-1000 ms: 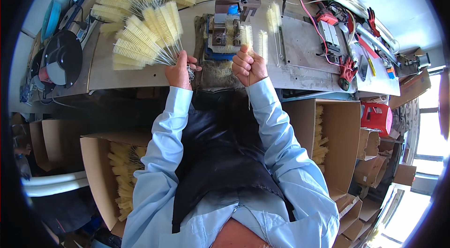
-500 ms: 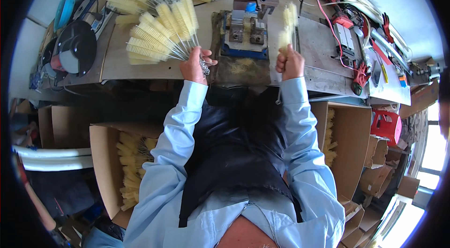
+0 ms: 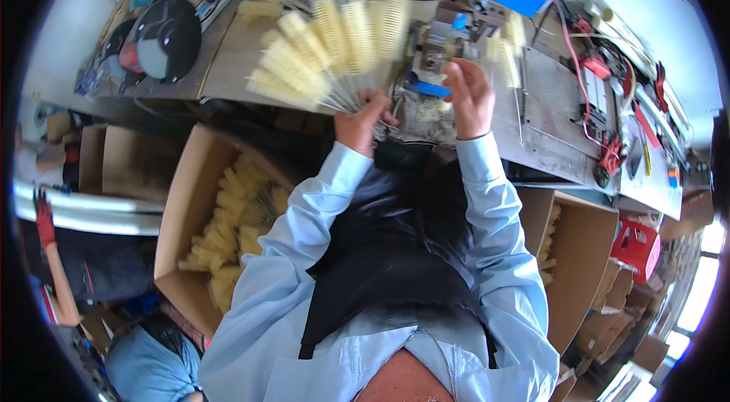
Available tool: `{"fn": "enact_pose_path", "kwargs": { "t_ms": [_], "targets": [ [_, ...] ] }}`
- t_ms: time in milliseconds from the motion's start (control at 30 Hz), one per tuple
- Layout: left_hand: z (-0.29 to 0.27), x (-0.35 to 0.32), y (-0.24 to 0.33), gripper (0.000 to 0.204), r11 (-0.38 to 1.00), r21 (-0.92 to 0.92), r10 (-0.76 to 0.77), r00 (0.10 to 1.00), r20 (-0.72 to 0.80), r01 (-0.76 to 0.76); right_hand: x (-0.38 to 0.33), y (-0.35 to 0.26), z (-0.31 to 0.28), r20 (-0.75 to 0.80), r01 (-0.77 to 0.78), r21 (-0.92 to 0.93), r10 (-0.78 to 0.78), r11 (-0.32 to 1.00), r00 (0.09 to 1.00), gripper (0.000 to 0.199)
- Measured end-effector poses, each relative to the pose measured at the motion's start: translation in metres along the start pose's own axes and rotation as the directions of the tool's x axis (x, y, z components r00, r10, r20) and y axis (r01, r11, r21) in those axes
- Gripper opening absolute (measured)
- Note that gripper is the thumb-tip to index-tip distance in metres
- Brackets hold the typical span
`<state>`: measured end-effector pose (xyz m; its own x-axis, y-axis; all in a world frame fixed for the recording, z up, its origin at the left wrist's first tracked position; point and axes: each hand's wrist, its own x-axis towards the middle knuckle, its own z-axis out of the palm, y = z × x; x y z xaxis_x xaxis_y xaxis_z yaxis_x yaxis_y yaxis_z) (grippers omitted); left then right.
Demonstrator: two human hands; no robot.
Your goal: Assembling yellow-bristled brushes using a wire insertion machine and organizing them in cardboard boxes.
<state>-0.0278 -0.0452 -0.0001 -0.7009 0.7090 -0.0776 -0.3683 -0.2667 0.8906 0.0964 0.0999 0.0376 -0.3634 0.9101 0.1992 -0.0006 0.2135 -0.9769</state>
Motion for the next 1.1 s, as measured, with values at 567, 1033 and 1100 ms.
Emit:
{"fn": "enact_pose_path", "kwargs": {
  "t_ms": [567, 1033, 1100],
  "targets": [
    [-0.022, -0.05, 0.012, 0.026, 0.982, -0.101, -0.172, 0.974, -0.151, 0.158, -0.039, 0.0, 0.027, 0.192, -0.407, 0.317, 0.362, 0.856, 0.912, 0.046],
    [0.005, 0.005, 0.007, 0.032, 0.984, -0.089, -0.162, 0.98, -0.116, 0.152, 0.015, 0.002, 0.029, 0.361, -0.581, 0.451, 0.457, 0.677, 0.813, 0.051],
    [0.003, 0.014, 0.003, 0.032, 0.978, -0.113, -0.191, 0.973, -0.131, 0.177, 0.022, -0.001, 0.029, 0.349, -0.618, 0.485, 0.511, 0.618, 0.785, 0.056]
  ]
}}
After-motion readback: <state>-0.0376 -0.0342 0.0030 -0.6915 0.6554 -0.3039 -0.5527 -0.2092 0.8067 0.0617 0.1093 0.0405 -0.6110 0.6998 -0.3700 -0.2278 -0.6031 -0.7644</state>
